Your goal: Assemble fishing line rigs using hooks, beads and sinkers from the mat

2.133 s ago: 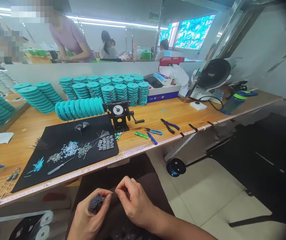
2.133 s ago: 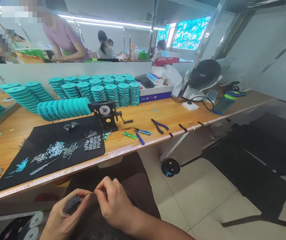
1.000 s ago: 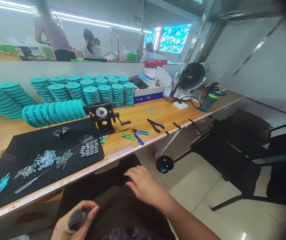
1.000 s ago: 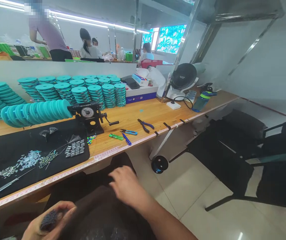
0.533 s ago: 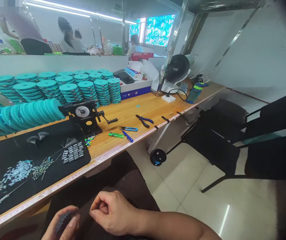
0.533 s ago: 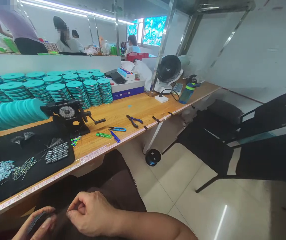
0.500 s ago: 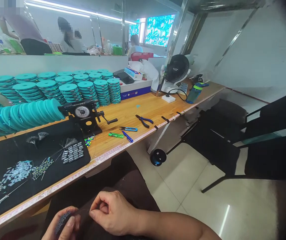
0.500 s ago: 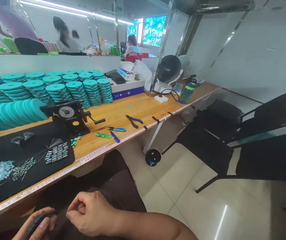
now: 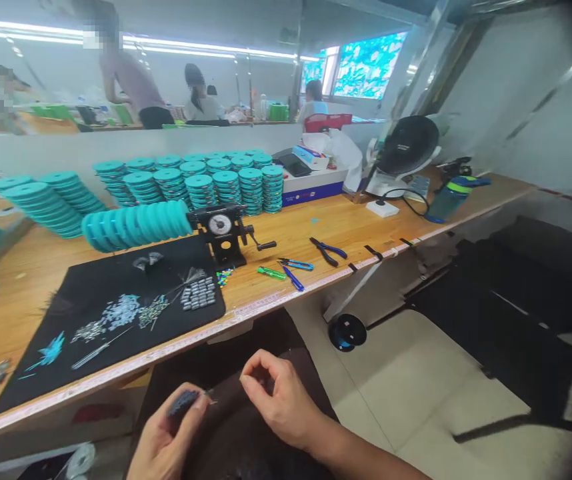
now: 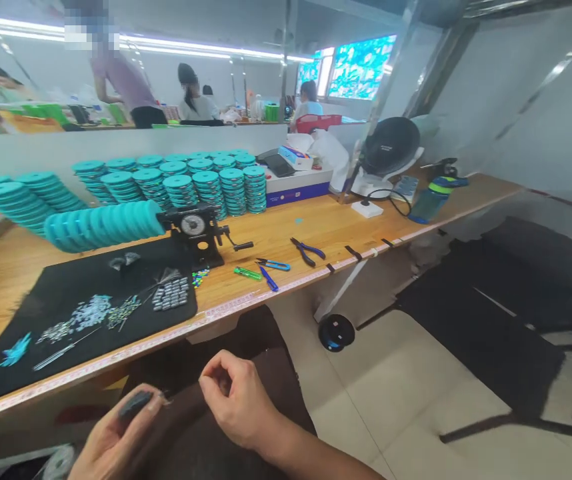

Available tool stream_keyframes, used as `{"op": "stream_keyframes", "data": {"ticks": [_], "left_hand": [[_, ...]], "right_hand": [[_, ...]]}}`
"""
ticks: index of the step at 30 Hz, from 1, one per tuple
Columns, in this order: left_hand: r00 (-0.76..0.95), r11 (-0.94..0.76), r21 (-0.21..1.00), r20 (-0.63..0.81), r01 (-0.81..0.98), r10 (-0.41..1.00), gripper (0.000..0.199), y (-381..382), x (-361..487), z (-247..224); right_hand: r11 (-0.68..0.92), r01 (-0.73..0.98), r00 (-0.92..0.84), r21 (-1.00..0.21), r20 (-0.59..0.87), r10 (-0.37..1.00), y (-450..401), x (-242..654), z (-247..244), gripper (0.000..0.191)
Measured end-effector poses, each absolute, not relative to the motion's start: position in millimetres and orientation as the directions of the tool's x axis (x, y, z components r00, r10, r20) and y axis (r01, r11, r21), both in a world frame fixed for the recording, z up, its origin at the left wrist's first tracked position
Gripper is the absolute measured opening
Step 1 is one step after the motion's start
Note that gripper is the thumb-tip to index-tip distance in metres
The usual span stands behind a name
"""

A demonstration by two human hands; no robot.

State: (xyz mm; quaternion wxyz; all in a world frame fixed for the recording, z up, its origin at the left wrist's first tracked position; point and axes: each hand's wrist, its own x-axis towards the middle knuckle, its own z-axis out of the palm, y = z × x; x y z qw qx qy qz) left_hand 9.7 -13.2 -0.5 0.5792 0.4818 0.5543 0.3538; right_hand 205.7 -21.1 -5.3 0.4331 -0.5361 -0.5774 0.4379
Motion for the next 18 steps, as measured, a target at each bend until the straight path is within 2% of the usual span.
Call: {"op": "stream_keyframes", "data": {"ticks": [3,10,13,18], "left_hand": [[0.114,0.204,0.968,-0.222,0.148,0.968,0.038,-16,24,7],[0.136,0.240,0.967,-0.250,0.087,0.959,0.036,-19,26,0],[0.138,0.209,0.974,-0.220,0.087,0.966,0.037,-18,26,-1],[0.152,0.180,0.980,-0.192,0.090,0.970,0.035,-18,27,1]], "right_hand": [[0.018,0.224,-0.101,-0.975,-0.005,0.995,-22,203,-3,0.010],[0.087,0.327,-0.116,-0.941,0.051,0.992,-21,197,-9,0.014],[0.126,0.330,-0.127,-0.936,0.088,0.988,-20,196,-10,0.021],[0.112,0.300,-0.146,-0.947,0.070,0.987,-19,195,-9,0.021]]}}
